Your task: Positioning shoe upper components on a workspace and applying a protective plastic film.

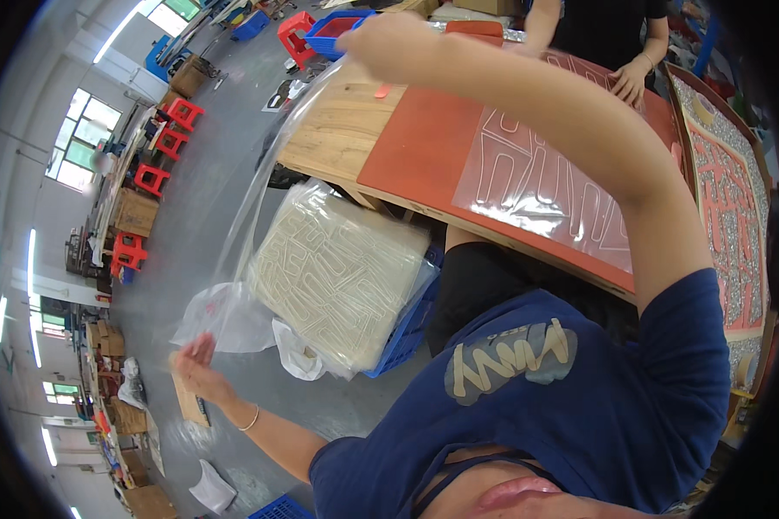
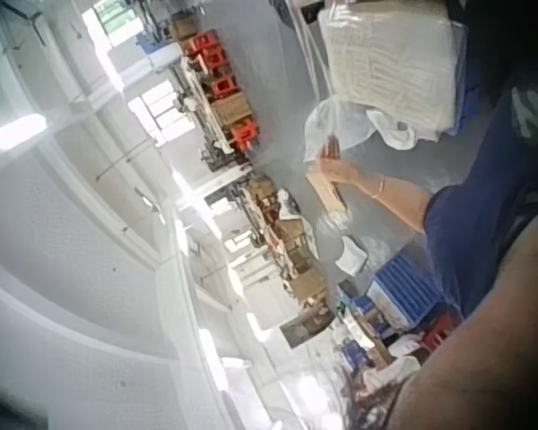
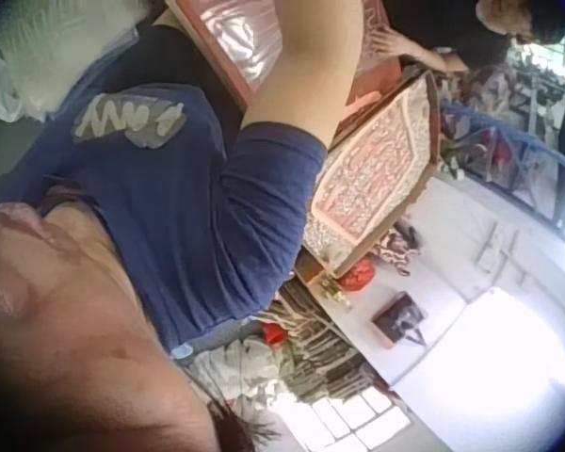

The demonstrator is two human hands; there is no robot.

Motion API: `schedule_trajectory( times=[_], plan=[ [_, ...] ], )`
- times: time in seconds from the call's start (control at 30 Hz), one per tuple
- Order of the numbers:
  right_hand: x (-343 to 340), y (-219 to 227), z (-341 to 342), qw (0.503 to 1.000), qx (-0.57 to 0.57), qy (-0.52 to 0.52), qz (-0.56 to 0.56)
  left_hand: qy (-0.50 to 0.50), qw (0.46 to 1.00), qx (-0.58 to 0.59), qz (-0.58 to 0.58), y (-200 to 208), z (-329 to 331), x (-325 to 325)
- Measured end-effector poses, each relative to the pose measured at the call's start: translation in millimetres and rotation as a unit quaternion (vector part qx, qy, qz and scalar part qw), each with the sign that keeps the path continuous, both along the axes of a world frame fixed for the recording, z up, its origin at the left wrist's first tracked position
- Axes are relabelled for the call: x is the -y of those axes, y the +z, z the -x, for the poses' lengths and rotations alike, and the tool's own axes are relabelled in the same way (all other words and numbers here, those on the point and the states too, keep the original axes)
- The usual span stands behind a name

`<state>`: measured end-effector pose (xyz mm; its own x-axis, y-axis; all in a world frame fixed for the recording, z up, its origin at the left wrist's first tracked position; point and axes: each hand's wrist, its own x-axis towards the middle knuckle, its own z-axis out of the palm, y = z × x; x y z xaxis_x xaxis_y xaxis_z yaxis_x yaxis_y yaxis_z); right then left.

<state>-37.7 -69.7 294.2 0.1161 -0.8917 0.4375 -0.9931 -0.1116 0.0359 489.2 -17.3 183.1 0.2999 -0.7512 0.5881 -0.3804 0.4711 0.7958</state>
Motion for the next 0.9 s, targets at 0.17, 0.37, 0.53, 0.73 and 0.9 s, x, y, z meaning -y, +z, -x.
schedule_trajectory(
  times=[0.17, 0.37, 0.53, 0.73, 0.9],
  plan=[
    [6.1, 15.9, 96.2, 0.997, 0.01, -0.056, 0.047, -0.215, 0.973, 0.077, -0.007, 12.5, 73.7, 24.5],
    [-37.9, 47.3, 132.2, 0.99, -0.048, -0.114, 0.073, -0.253, 0.952, 0.159, -0.063, 35.0, 146.6, 21.5],
    [-35.5, 39.8, 204.9, 0.974, -0.016, -0.113, 0.195, -0.423, 0.886, 0.192, -0.003, 38.3, 191.4, 27.0],
    [-27.4, 40.9, 273.4, 0.962, 0.077, -0.078, 0.251, -0.584, 0.8, 0.059, -0.125, 33.1, 235.9, 23.9],
    [-50.1, 33.4, 294.2, 0.97, 0.043, -0.124, 0.204, -0.572, 0.806, 0.114, -0.1, 21.7, 265.9, 27.3]
  ],
)
